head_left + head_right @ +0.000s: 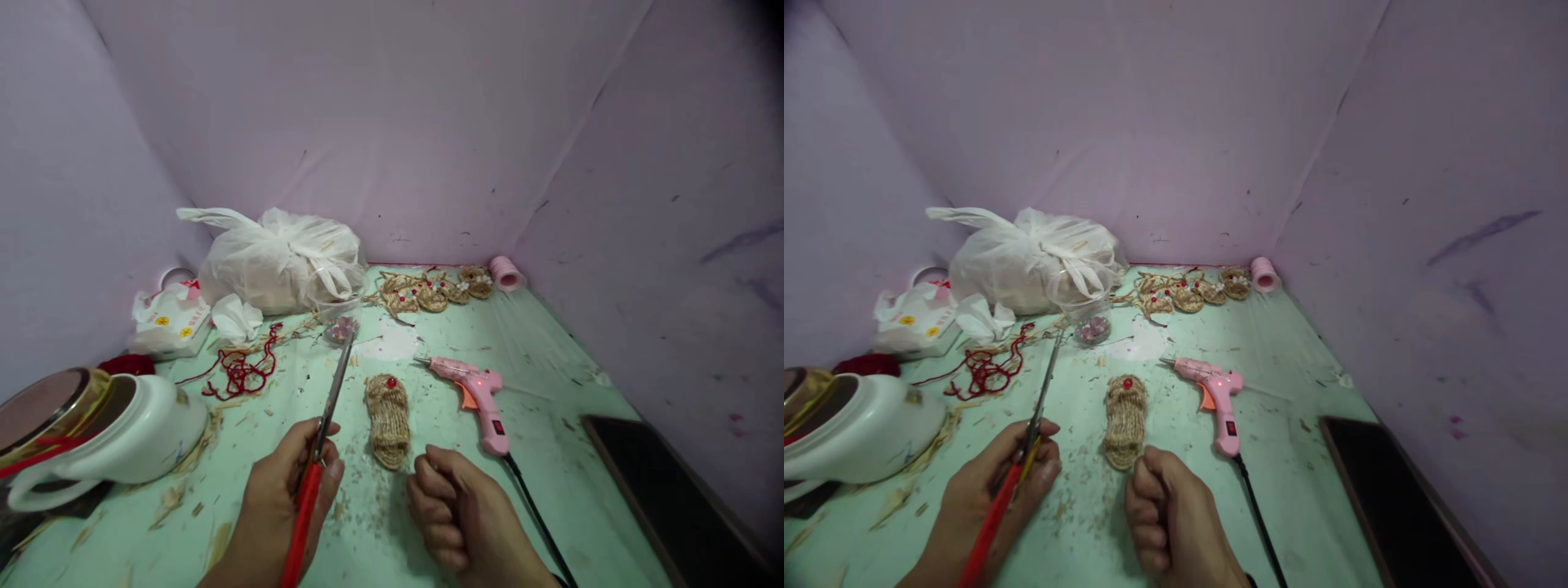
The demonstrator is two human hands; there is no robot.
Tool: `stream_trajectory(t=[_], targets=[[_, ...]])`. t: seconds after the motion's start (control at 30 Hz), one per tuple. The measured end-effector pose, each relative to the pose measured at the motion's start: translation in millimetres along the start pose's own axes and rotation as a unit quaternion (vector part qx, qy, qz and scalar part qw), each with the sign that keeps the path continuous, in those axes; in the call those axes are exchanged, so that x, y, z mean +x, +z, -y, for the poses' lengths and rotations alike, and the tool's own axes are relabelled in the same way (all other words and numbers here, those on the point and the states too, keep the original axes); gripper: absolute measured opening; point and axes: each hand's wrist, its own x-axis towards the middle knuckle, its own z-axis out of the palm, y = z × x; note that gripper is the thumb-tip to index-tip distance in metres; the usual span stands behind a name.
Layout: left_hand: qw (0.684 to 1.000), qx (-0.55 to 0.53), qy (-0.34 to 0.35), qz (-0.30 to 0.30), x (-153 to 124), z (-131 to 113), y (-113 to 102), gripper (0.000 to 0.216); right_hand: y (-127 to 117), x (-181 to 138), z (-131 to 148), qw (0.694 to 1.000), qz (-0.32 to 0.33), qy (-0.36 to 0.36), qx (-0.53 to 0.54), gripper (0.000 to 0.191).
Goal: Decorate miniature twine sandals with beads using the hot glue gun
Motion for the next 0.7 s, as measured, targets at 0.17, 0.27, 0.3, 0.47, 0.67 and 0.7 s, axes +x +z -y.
stream_trajectory(t=[0.17,0.27,0.3,0.47,0.67,0.7], targets=[[0.999,0.021,0.034,0.005,-1,4,2,0.017,5,-1,-2,0.995,0.039,-0.089,-0.008,0.017],[1.000,0.017,0.018,0.015,-2,3,2,0.019,7,-1,-5,0.988,0.040,-0.129,-0.072,0.020],[1.000,0.010,0.006,0.022,-3,3,1,0.020,7,-1,-6,0.986,0.039,-0.134,-0.091,0.023],[0.991,-0.050,-0.058,0.112,-2,0,-5,0.028,5,-1,-14,0.983,0.021,-0.118,-0.139,0.032],[0.973,-0.119,-0.111,0.166,-3,2,-7,0.035,6,3,-23,0.983,-0.022,-0.095,-0.156,0.029],[0.973,-0.123,-0.116,0.157,-3,2,-6,0.035,7,4,-23,0.983,-0.020,-0.087,-0.163,0.028]])
